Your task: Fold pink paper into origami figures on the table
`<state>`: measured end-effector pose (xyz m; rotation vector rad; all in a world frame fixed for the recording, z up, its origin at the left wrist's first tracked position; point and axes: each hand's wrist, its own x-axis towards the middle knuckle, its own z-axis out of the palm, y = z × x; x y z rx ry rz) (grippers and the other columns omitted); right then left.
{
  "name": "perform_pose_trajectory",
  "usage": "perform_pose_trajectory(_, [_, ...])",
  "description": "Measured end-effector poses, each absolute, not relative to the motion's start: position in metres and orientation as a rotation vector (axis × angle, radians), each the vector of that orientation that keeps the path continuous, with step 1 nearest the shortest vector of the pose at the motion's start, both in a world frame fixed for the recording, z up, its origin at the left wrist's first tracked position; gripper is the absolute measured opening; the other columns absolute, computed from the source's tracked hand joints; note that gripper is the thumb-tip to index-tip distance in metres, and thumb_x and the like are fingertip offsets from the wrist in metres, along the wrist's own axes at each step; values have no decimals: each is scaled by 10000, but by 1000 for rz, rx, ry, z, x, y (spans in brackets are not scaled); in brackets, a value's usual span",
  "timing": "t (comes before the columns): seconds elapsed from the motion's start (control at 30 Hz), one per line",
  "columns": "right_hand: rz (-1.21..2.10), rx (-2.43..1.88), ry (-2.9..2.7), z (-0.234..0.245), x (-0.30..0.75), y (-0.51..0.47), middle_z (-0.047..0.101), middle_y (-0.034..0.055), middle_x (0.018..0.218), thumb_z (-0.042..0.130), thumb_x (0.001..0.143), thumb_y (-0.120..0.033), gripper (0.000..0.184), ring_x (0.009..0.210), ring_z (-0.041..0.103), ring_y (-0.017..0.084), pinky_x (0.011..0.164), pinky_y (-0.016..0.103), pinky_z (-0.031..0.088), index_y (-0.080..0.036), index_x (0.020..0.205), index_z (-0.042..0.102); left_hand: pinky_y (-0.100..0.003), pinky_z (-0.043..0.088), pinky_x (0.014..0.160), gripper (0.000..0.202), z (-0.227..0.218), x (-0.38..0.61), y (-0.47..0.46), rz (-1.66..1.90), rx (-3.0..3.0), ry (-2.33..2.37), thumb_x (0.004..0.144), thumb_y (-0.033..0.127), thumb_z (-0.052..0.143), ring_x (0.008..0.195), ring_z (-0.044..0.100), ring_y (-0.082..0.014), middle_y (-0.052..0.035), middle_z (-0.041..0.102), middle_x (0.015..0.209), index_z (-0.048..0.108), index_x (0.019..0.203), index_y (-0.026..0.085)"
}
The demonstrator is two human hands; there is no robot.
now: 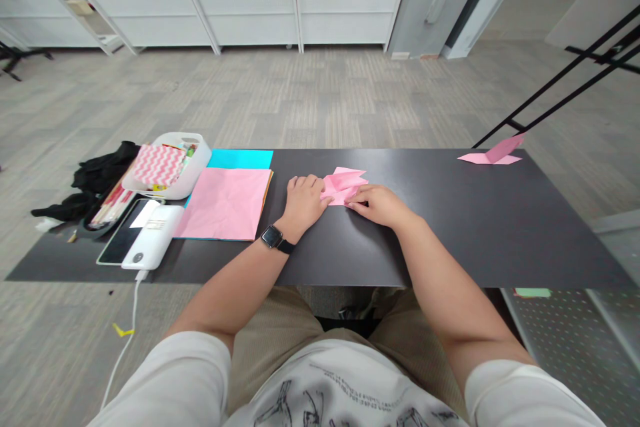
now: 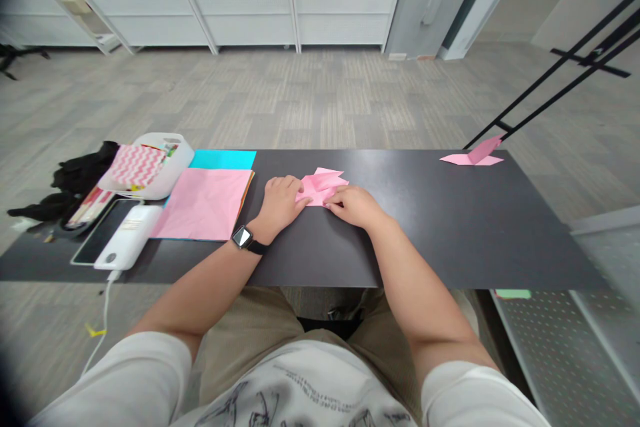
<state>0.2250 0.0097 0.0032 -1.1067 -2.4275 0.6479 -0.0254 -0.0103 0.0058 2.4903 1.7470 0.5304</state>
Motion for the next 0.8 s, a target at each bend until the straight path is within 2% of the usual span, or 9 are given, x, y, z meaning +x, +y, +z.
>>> perform_pose_trajectory(0.13, [624,-1087,-2482,4,225,10,823,50,1004,658,1012,-272,216,948,742,233,905,368,544,-278,963,867,-603,270,1291,227,10,-22,-16,585,2624,1646,961,300,757,1318,553,-345,-122,646,1394,738,1182,251])
perform_pose_trajectory(0.23, [630,-1086,-2487,6,225,10,806,43,952,651,1003,-230,228,882,726,206,850,335,525,-260,915,859,-631,208,1339,186,10,-18,-18,592,2715,1507,999,243,681,1433,495,-325,-85,592,1523,800,1131,297])
perform_pose_trajectory(0.33, [622,-1064,-2520,8,225,9,779,49,915,654,1009,-240,227,854,709,194,830,318,508,-238,908,856,-660,185,1350,234,6,-17,-17,586,2753,1399,1023,227,631,1484,463,-315,-61,574,1571,847,1064,310])
perform_pose_trajectory(0.53, [591,-1154,-2535,9,226,8,808,52,988,639,1032,-288,235,943,726,215,876,316,510,-269,1004,871,-682,211,1342,225,5,-17,-19,584,2795,1348,1007,252,654,1444,510,-322,-66,637,1506,867,1047,312])
perform_pose_trajectory(0.67, [511,-1325,-2517,9,230,11,823,37,1005,619,1039,-316,259,946,732,218,829,305,496,-305,1033,878,-683,155,1363,219,8,-15,-24,558,2838,1262,1004,350,665,1387,552,-331,-70,709,1409,865,1058,278])
perform_pose_trajectory(0.8, [432,-1455,-2504,8,234,14,826,40,983,593,1056,-352,290,923,738,222,804,307,489,-313,1060,880,-666,127,1375,276,6,-13,-26,513,2831,1205,1019,401,643,1303,598,-311,-61,781,1264,837,1144,249])
